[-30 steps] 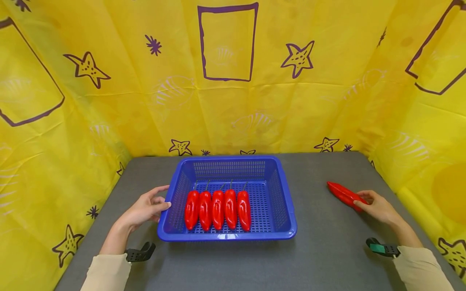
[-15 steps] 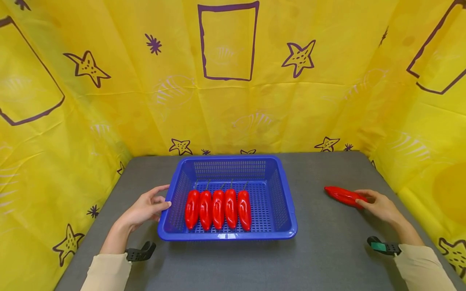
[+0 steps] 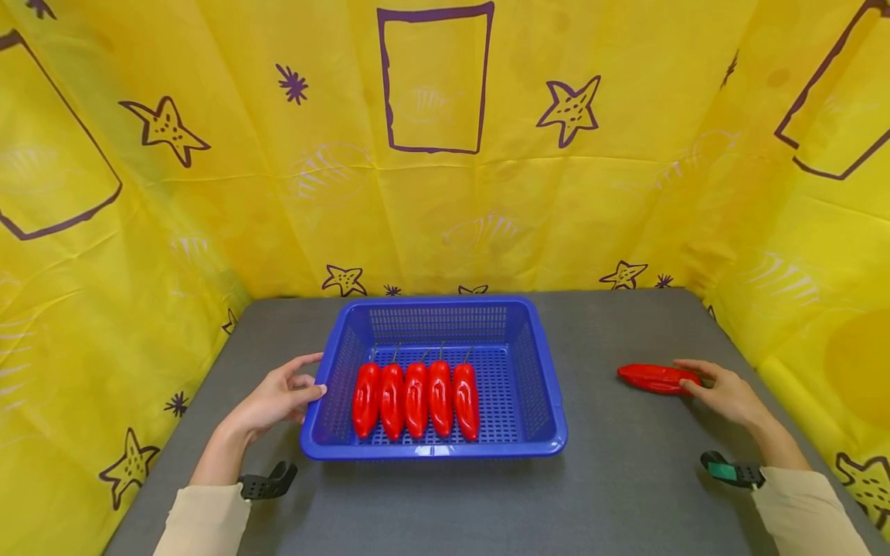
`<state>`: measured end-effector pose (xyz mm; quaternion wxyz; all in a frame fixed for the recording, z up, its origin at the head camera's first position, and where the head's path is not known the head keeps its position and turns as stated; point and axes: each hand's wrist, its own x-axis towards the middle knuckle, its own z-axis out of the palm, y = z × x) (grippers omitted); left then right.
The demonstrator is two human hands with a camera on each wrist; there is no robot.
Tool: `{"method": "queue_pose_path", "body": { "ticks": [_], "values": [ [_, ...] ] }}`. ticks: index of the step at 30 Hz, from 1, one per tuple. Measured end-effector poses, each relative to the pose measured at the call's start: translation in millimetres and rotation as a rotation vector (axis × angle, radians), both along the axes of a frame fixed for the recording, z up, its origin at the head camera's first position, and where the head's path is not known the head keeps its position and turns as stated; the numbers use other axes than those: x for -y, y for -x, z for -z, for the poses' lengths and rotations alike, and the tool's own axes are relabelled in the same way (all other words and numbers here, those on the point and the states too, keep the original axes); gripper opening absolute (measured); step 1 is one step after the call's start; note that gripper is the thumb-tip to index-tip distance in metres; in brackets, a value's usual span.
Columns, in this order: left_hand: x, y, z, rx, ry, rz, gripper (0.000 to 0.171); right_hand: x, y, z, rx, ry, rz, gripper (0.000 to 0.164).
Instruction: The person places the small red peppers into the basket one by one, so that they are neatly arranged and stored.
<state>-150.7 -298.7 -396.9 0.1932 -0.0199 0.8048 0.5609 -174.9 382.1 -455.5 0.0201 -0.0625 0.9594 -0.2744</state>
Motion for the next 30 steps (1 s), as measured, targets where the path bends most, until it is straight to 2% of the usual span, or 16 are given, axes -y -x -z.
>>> {"method": "queue_pose_path", "body": {
  "ticks": [4,13,15,18,23,30],
  "values": [
    [0.0,0.1,0.5,-0.001,0.015,-0.005,0.073,2.1,-3.2,-1.0,-0.068,0.023,0.058,0.048],
    [0.2,-0.9,-1.1,-0.015,0.016,0.011,0.073,12.3,-15.2,-10.2,-0.276,0.086,0.274,0.040],
    [0.2,-0.7,-1.1,-0.012,0.013,0.009,0.073,14.3,-18.6,-11.3,-0.285,0.094,0.305,0.040],
    [0.2,-0.5,-0.8,-0.009,0.013,0.008,0.073,17.1,-22.5,-11.7,-0.247,0.095,0.352,0.042],
    [0.4,0.4,0.3,0.003,0.015,-0.003,0.072,20.7,-26.3,-7.7,-0.122,0.075,0.418,0.050],
    [0.9,0.3,-0.9,0.001,0.017,0.007,0.074,21.3,-27.1,-0.9,0.046,0.081,0.394,0.064]
  ]
}}
